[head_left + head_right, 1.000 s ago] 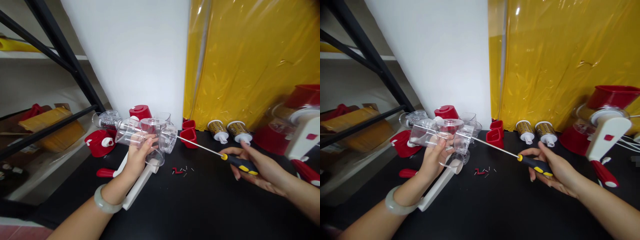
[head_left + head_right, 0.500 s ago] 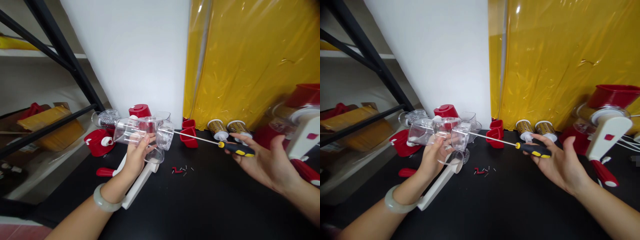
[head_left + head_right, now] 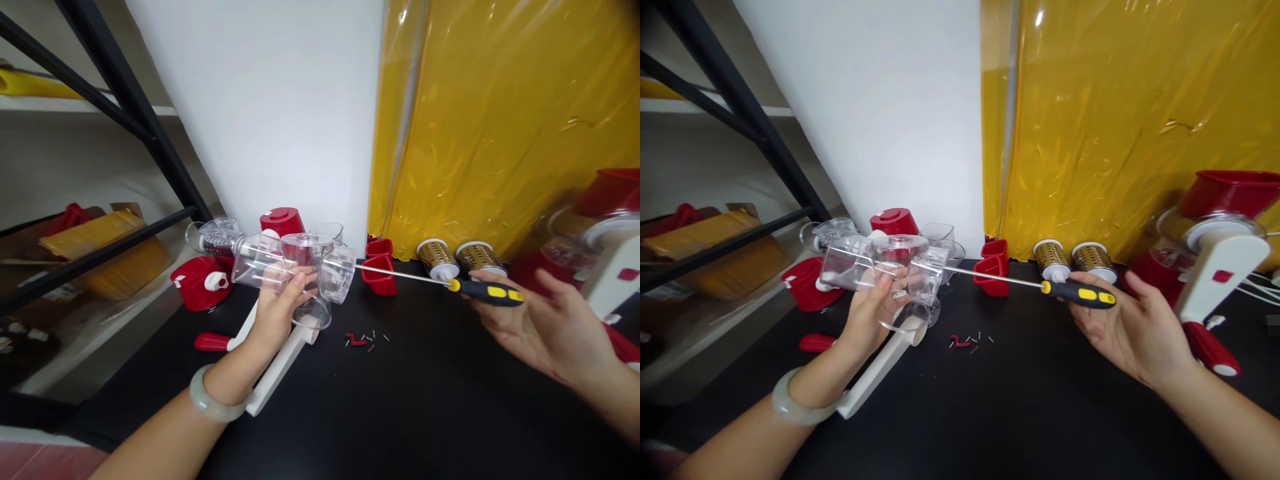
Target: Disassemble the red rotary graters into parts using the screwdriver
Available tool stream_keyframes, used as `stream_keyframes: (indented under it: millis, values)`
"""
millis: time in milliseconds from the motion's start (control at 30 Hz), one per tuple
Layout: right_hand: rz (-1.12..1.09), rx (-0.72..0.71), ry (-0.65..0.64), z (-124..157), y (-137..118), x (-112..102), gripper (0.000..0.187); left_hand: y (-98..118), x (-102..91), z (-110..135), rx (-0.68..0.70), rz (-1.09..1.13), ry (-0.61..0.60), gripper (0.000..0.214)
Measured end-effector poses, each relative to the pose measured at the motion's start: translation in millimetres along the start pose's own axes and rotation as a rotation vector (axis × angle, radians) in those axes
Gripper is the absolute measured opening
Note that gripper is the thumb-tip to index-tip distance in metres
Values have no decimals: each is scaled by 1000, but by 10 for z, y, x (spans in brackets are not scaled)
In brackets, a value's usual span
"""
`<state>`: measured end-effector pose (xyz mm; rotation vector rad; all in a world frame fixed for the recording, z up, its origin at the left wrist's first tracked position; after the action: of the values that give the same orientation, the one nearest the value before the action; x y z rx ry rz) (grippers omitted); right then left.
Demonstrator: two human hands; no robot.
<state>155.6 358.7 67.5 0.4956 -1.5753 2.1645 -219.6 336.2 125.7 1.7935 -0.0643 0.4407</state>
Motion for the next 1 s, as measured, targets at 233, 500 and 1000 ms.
stream_keyframes:
  millis: [233,500,1000]
  values:
    - [146,-134,-57,-56,-36,58,37,-17,15,0,-27,-19,-5,61]
    - [16,-146,-62,-12,-162,-6,65,-22,5,-3,-35,-8,11,60]
    - [-56,-115,-68,-22,-138,-28,61,-28,28,9,-17,-18,-27,55]
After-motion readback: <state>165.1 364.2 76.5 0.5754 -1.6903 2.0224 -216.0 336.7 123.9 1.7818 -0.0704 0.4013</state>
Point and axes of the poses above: each hand's wrist, its own z-axis away from the middle knuckle, its own x-axis out of the palm, y = z × x, the point moved 10 cm from there along -z, towards the middle knuckle
